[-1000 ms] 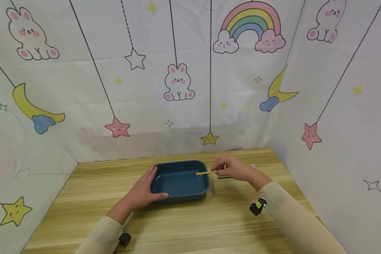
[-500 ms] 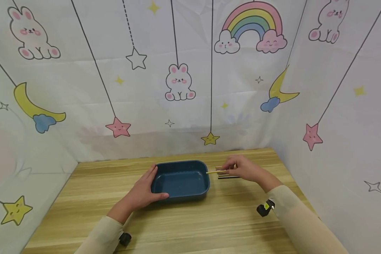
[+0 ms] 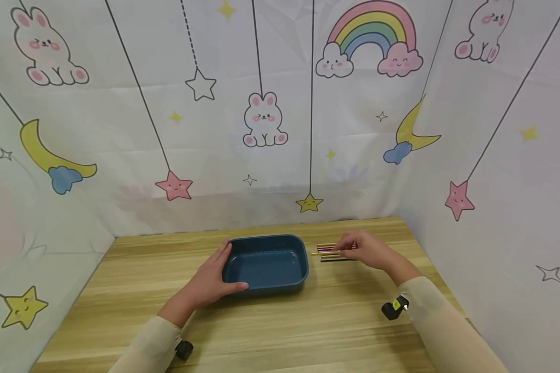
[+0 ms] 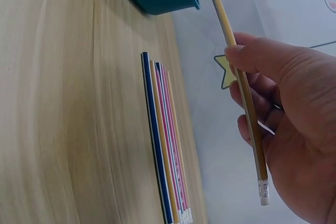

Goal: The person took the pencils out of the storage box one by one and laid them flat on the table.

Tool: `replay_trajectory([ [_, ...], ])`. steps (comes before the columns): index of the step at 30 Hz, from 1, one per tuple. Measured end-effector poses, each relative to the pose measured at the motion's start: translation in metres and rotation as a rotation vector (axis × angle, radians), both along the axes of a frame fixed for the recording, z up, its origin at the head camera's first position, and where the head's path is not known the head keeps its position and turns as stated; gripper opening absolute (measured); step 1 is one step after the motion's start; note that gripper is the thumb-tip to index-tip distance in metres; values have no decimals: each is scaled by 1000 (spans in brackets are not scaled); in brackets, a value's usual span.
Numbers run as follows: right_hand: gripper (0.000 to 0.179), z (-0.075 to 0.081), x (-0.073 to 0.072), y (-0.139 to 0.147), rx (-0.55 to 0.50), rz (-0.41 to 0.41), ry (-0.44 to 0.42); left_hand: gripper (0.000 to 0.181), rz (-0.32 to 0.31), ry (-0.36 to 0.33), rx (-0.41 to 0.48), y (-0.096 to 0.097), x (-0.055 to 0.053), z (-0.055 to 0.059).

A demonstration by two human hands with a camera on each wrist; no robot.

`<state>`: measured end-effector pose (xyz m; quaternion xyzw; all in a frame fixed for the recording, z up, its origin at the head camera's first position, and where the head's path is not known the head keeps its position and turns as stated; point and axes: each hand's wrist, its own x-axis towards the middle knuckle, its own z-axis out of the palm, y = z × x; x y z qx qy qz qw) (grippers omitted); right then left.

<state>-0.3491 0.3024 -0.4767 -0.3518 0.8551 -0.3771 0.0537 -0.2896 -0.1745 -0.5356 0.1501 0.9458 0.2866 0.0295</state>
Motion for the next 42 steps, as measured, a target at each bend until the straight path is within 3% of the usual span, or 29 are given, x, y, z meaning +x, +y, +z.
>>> replay_trajectory([
  [12, 19, -23, -4, 13, 29, -78, -39, 133, -3, -8, 2, 0, 0, 1],
  [23, 16, -43, -9, 23, 39, -96, -15, 133, -2, -9, -6, 0, -1, 1],
  [33, 23, -50, -6, 23, 15, -90, 46, 132, 0, -10, 1, 0, 0, 1],
  [42, 18, -56, -6, 22, 68, -142, 28, 131, 1, 1, 5, 1, 1, 2],
])
